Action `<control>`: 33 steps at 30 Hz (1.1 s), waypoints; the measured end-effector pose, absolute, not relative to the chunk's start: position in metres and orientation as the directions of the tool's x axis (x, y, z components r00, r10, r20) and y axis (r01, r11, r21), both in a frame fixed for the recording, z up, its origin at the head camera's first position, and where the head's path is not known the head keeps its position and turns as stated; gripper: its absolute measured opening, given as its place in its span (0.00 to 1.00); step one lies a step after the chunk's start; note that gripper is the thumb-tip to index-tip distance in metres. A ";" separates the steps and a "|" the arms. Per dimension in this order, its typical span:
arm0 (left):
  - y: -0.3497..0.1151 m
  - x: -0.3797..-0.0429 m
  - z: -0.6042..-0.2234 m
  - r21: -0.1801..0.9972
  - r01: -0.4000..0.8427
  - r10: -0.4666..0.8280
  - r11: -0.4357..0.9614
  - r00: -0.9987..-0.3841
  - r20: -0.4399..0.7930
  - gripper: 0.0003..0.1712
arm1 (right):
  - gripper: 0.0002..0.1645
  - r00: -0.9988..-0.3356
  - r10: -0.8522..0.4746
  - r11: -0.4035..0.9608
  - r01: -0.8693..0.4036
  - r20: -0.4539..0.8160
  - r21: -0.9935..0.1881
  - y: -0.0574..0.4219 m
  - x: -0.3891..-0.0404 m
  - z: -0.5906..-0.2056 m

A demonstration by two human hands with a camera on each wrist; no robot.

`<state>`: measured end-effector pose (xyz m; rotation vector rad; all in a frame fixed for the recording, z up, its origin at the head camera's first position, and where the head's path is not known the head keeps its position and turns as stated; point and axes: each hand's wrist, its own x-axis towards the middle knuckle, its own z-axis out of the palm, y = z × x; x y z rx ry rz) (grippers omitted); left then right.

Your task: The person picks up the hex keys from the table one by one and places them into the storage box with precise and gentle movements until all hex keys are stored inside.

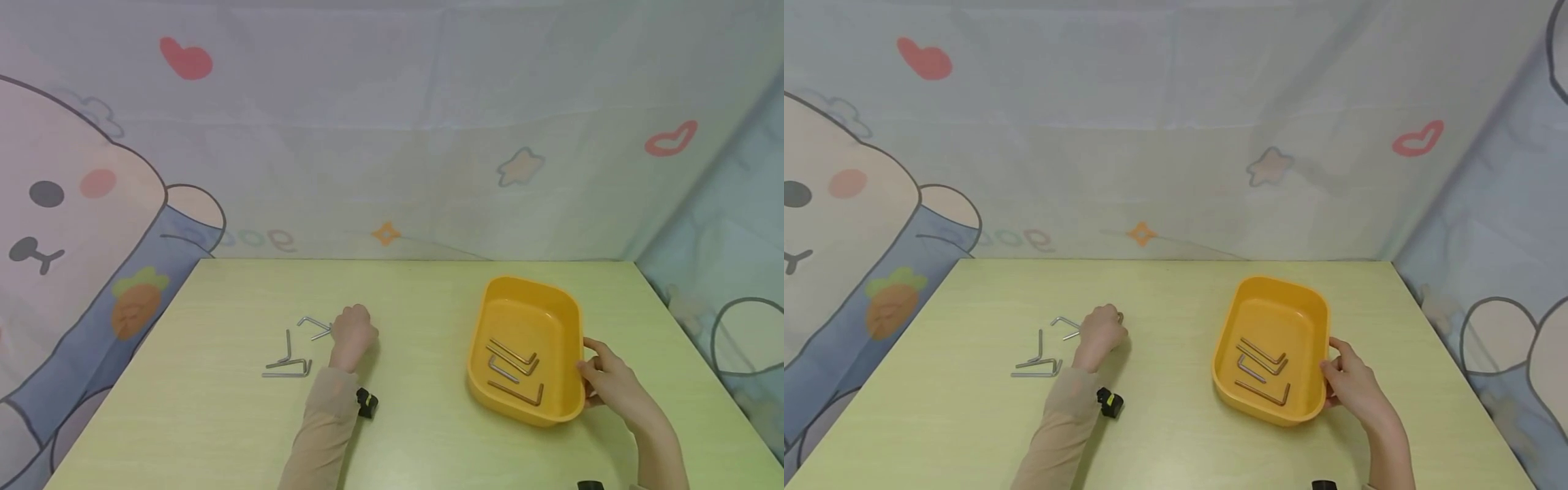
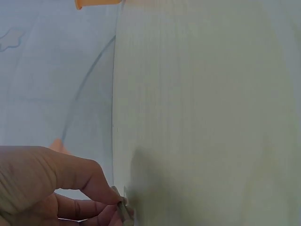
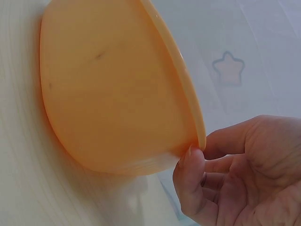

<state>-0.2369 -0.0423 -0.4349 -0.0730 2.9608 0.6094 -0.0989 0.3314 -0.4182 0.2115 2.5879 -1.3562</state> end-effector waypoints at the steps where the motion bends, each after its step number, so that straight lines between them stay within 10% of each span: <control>1: -0.043 -0.236 -0.435 0.393 -0.068 -0.022 0.917 -0.993 -0.120 0.20 | 0.36 -0.967 0.028 0.565 0.223 -0.252 -0.794 0.331 -0.099 -0.418; 8: -0.041 -0.231 -0.437 0.461 -0.053 -0.016 0.886 -0.996 -0.083 0.04 | 0.36 -0.968 0.024 0.561 0.220 -0.250 -0.798 0.332 -0.099 -0.417; 33: -0.032 -0.215 -0.440 0.707 0.112 0.049 0.698 -0.993 0.108 0.21 | 0.37 -0.964 0.018 0.546 0.231 -0.265 -0.805 0.332 -0.098 -0.418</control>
